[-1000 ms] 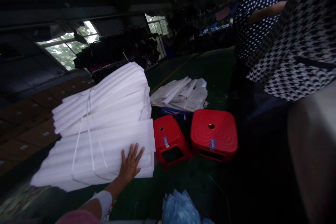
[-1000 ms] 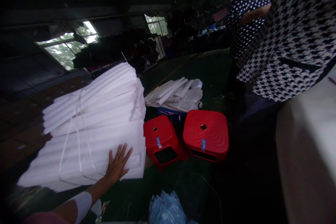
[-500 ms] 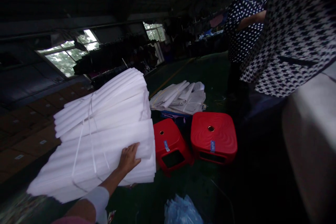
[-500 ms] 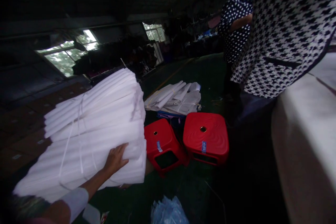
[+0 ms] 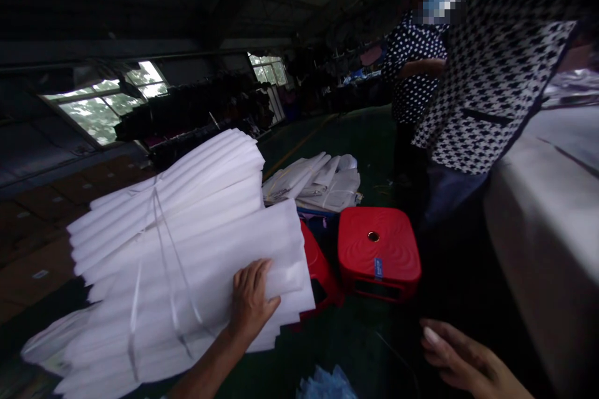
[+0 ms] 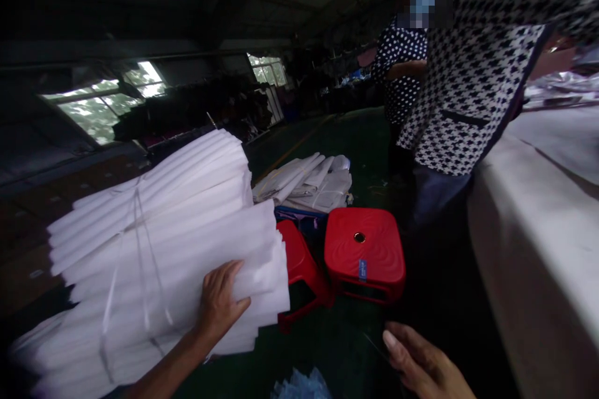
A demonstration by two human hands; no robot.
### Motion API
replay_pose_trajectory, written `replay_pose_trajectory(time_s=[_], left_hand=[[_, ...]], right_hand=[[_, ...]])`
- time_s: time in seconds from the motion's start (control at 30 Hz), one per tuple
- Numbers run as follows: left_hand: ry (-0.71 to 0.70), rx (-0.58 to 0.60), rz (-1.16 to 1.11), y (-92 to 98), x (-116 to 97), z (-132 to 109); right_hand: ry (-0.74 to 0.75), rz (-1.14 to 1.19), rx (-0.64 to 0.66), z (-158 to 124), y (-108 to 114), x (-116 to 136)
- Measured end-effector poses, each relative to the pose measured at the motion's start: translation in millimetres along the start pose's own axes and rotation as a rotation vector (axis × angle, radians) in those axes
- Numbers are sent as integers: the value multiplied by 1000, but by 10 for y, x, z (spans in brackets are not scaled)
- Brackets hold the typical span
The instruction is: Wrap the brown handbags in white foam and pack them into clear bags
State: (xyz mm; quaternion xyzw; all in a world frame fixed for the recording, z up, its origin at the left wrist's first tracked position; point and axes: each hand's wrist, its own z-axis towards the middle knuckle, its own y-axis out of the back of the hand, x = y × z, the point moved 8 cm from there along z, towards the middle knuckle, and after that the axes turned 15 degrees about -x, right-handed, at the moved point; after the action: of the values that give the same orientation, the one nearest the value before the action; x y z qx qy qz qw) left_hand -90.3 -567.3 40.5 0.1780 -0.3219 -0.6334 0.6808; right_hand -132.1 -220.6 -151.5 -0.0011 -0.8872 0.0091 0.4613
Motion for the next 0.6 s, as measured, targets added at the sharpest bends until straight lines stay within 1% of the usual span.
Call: replay_pose_trajectory(time_s=[0.03, 0.1, 0.27, 0.37, 0.47, 0.53, 0.6], left_hand=[[-4, -8, -13, 38, -64, 19], [-15, -26, -33, 122, -163, 71], [-46, -83, -75, 318, -317, 177], [-82, -90, -110, 380, -406, 169], [-116, -62, -153, 414, -479, 163], [-122, -50, -164, 439, -503, 186], [-143, -40, -182, 452, -547, 207]], right_hand=[[-25, 49, 24, -18, -115, 9], [-75, 149, 24, -42, -368, -30], [-268, 225, 72, -148, -1158, -416], [-296, 263, 112, -192, -1512, -536], [-276, 320, 151, -197, -1687, -496], [-281, 357, 158, -218, -1710, -408], [-300, 439, 187, -284, -1711, -244]])
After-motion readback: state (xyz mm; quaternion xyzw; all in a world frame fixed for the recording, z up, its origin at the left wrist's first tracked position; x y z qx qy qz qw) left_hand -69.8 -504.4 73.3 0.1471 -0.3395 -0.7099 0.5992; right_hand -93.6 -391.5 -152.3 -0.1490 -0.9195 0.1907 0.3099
